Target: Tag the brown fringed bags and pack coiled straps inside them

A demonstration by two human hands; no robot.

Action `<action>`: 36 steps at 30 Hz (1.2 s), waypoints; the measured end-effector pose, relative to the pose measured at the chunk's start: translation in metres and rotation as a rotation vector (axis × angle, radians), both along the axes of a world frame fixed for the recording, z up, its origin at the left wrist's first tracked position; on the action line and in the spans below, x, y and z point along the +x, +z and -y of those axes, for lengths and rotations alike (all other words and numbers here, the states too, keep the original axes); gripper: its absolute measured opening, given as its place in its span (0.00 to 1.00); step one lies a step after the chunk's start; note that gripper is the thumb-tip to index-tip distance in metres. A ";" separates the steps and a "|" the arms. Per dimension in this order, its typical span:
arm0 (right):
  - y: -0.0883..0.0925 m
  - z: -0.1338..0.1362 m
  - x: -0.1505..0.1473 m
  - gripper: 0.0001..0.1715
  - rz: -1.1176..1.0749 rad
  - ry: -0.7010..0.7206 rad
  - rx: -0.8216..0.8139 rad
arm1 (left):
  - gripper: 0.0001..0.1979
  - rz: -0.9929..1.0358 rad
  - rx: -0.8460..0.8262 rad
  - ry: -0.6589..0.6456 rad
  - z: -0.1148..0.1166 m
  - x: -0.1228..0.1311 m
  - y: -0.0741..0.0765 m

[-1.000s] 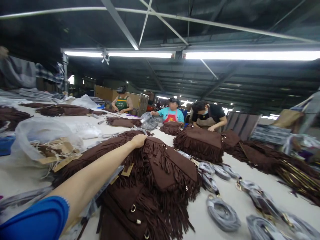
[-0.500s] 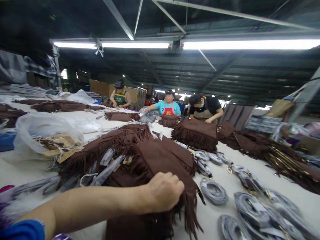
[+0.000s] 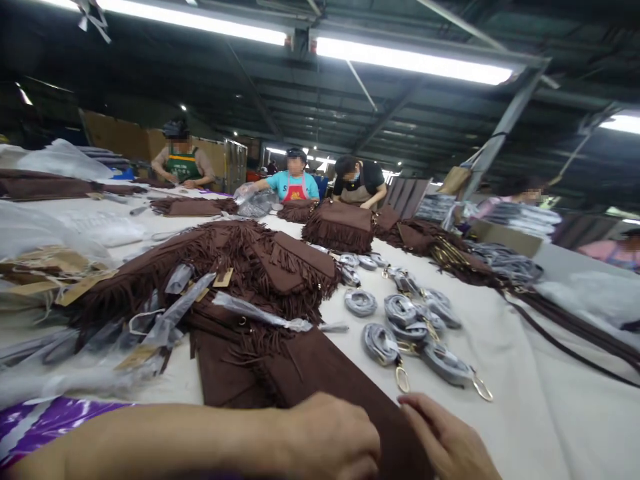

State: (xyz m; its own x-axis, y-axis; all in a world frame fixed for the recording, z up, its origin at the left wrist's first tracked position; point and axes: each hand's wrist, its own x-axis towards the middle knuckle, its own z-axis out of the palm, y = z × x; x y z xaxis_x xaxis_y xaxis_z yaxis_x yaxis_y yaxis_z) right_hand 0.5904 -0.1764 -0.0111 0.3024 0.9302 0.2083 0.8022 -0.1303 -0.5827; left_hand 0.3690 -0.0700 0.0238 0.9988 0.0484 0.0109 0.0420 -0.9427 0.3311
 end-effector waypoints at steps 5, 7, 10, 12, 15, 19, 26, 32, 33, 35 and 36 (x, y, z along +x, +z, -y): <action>0.008 -0.068 -0.053 0.21 0.289 0.186 -0.129 | 0.11 0.105 0.144 0.481 -0.082 -0.038 0.009; 0.008 -0.088 -0.064 0.27 0.383 0.177 -0.225 | 0.20 0.033 0.114 0.577 -0.111 -0.047 0.004; 0.015 -0.104 -0.069 0.20 0.420 0.198 -0.264 | 0.25 -0.002 0.044 0.633 -0.139 -0.052 -0.008; 0.029 -0.106 -0.069 0.12 0.451 0.220 -0.228 | 0.21 0.045 0.006 0.646 -0.147 -0.051 -0.009; 0.063 -0.096 -0.068 0.08 0.617 0.176 -0.046 | 0.10 0.189 -0.036 0.651 -0.149 -0.051 0.014; 0.112 -0.067 -0.071 0.12 1.018 0.111 0.486 | 0.05 0.588 0.028 0.604 -0.138 -0.060 0.073; 0.047 -0.034 -0.094 0.20 1.013 0.248 0.600 | 0.08 0.447 0.221 0.446 -0.107 -0.094 0.039; -0.023 -0.014 -0.117 0.29 0.833 0.318 0.380 | 0.11 0.104 0.340 0.320 -0.087 -0.122 -0.034; -0.020 -0.013 -0.124 0.29 0.843 0.350 0.397 | 0.15 0.133 0.358 0.315 -0.085 -0.124 -0.033; -0.009 -0.015 -0.144 0.27 0.881 0.487 0.423 | 0.25 0.190 0.390 0.278 -0.081 -0.127 -0.026; -0.005 -0.019 -0.156 0.25 0.897 0.573 0.425 | 0.29 0.204 0.404 0.235 -0.080 -0.128 -0.023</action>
State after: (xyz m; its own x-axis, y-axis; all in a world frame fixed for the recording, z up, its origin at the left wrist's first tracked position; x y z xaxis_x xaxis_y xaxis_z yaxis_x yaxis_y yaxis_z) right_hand 0.4347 -0.1576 -0.0159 -0.5591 0.6860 0.4656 0.8291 0.4586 0.3198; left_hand 0.2409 0.0103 0.0011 0.9370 0.2233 0.2686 0.2410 -0.9699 -0.0345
